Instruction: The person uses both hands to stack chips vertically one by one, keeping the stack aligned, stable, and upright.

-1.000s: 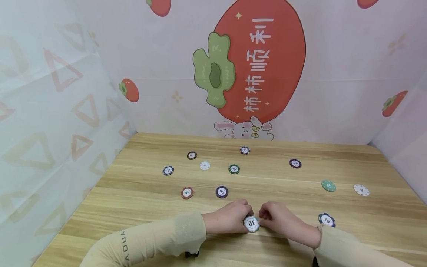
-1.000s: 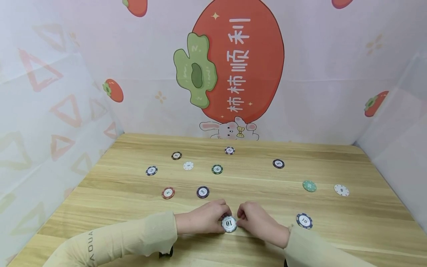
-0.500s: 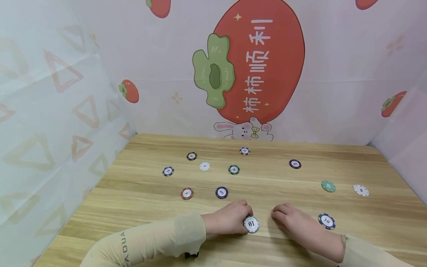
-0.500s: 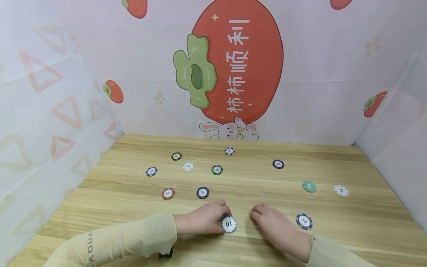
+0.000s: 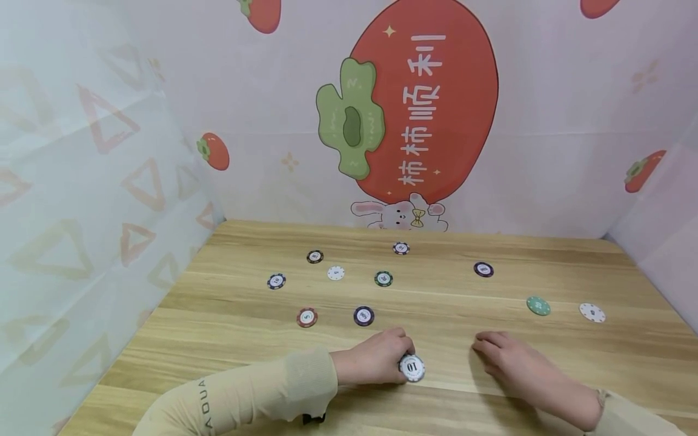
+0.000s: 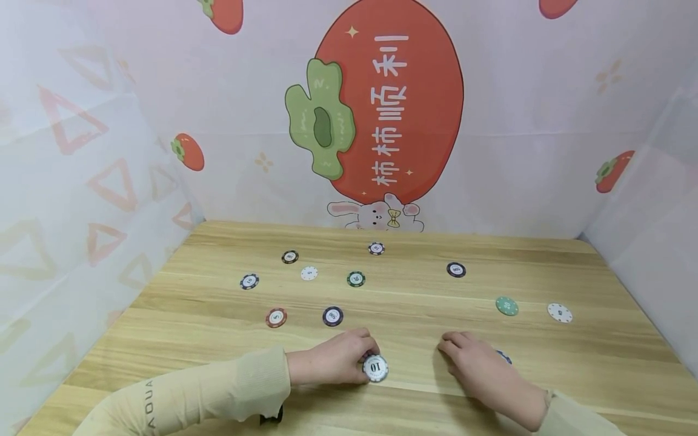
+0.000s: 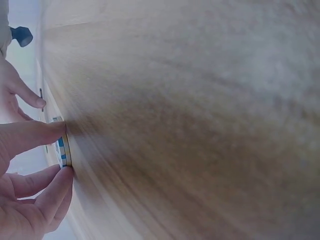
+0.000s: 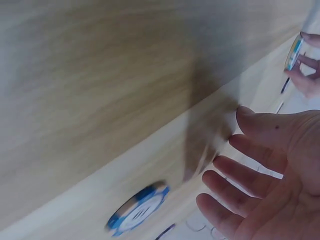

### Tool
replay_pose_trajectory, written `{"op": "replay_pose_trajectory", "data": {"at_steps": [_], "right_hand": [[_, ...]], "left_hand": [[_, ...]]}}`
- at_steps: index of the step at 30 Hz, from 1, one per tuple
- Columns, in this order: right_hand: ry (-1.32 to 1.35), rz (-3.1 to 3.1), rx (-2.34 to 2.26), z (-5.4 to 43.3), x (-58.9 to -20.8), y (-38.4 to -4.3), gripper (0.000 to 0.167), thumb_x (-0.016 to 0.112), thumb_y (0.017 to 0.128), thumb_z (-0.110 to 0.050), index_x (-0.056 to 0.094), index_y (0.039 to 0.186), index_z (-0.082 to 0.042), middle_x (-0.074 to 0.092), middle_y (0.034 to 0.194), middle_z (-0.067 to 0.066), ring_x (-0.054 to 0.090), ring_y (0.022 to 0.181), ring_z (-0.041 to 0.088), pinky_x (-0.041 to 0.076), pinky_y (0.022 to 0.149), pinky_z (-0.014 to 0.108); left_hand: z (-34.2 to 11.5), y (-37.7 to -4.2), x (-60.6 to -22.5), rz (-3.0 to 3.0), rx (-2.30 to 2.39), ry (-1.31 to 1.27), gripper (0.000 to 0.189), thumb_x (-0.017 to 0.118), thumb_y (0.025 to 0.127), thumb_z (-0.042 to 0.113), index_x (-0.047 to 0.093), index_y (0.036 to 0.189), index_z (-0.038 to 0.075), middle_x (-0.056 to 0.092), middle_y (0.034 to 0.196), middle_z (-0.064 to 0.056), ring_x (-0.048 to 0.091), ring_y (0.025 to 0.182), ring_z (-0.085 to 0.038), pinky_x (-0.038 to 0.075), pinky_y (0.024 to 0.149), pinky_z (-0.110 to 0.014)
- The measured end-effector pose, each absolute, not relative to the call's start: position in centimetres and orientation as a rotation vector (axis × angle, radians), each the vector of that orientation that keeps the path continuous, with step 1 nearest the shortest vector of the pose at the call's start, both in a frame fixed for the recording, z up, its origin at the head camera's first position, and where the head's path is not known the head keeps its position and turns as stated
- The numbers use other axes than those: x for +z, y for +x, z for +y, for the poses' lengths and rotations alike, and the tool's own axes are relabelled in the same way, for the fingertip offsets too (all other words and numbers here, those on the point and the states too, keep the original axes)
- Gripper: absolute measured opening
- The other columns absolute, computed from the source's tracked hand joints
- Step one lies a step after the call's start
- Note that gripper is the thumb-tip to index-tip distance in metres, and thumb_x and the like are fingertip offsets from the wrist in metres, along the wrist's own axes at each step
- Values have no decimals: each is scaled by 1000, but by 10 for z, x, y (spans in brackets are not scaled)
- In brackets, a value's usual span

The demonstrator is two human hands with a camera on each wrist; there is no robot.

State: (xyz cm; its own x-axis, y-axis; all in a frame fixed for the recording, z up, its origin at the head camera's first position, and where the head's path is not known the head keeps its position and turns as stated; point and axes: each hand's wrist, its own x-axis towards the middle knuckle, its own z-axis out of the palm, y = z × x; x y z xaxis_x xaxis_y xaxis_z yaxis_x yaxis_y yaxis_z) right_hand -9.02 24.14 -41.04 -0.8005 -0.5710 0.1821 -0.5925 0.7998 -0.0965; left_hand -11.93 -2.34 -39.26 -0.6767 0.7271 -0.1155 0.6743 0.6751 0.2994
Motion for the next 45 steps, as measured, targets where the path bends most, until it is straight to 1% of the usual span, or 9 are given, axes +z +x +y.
{"op": "replay_pose_trajectory", "data": {"at_steps": [5, 10, 15, 21, 24, 31, 37, 41, 45], "right_hand": [[880, -2840, 234, 256, -413, -90, 32, 75, 69, -8, 64, 99, -4, 60, 104, 12, 59, 93, 29, 49, 76, 42], [864, -2813, 206, 268, -414, -87, 37, 79, 64, -7, 63, 97, -4, 60, 101, 12, 59, 89, 28, 50, 73, 41], [847, -2832, 192, 280, -415, -85, 38, 81, 61, -7, 62, 94, -5, 58, 98, 10, 60, 84, 25, 51, 68, 36], [865, -2802, 207, 291, -419, -86, 39, 82, 57, -5, 62, 90, -6, 53, 87, 2, 55, 73, 13, 48, 58, 28], [826, -2844, 231, 294, -419, -85, 39, 82, 57, -5, 61, 90, -8, 50, 85, -1, 52, 70, 9, 48, 57, 26], [784, -2870, 229, 297, -418, -84, 41, 81, 55, 2, 61, 89, -8, 52, 85, -1, 56, 73, 14, 50, 61, 29], [725, -2900, 238, 298, -416, -87, 41, 79, 52, 5, 61, 87, -7, 53, 85, 0, 56, 74, 17, 50, 63, 33], [710, -2949, 271, 299, -414, -90, 40, 80, 53, 3, 60, 86, -7, 52, 84, 0, 54, 74, 17, 49, 62, 32], [719, -2952, 304, 299, -409, -94, 41, 84, 50, -2, 59, 82, -11, 47, 82, -1, 51, 74, 15, 48, 61, 31]], "left_hand": [[-24, -119, -394, 2657, 347, 1133, 33, 78, 69, 18, 64, 97, 12, 51, 87, 7, 45, 74, 1, 38, 67, -10], [-24, -119, -394, 2653, 352, 1134, 32, 78, 69, 18, 64, 97, 11, 50, 86, 8, 45, 74, 2, 38, 67, -9], [-25, -118, -393, 2649, 362, 1127, 32, 78, 69, 18, 64, 97, 11, 50, 86, 8, 45, 74, 2, 38, 67, -9], [-26, -118, -393, 2649, 364, 1125, 31, 78, 70, 18, 64, 97, 11, 50, 86, 8, 45, 74, 2, 38, 67, -9], [-26, -118, -393, 2652, 360, 1130, 31, 77, 70, 18, 64, 97, 11, 50, 86, 7, 45, 74, 2, 38, 67, -9], [-26, -119, -393, 2652, 362, 1124, 32, 77, 70, 18, 64, 98, 11, 50, 87, 8, 45, 75, 2, 38, 68, -10], [-25, -119, -394, 2648, 374, 1140, 32, 77, 70, 18, 64, 98, 11, 50, 86, 8, 45, 74, 2, 38, 68, -9], [-25, -119, -393, 2647, 368, 1152, 32, 77, 70, 19, 64, 98, 10, 50, 86, 8, 45, 74, 2, 38, 67, -8], [-25, -119, -391, 2648, 358, 1148, 34, 78, 70, 20, 63, 99, 11, 50, 87, 7, 45, 75, 2, 38, 68, -8]]}}
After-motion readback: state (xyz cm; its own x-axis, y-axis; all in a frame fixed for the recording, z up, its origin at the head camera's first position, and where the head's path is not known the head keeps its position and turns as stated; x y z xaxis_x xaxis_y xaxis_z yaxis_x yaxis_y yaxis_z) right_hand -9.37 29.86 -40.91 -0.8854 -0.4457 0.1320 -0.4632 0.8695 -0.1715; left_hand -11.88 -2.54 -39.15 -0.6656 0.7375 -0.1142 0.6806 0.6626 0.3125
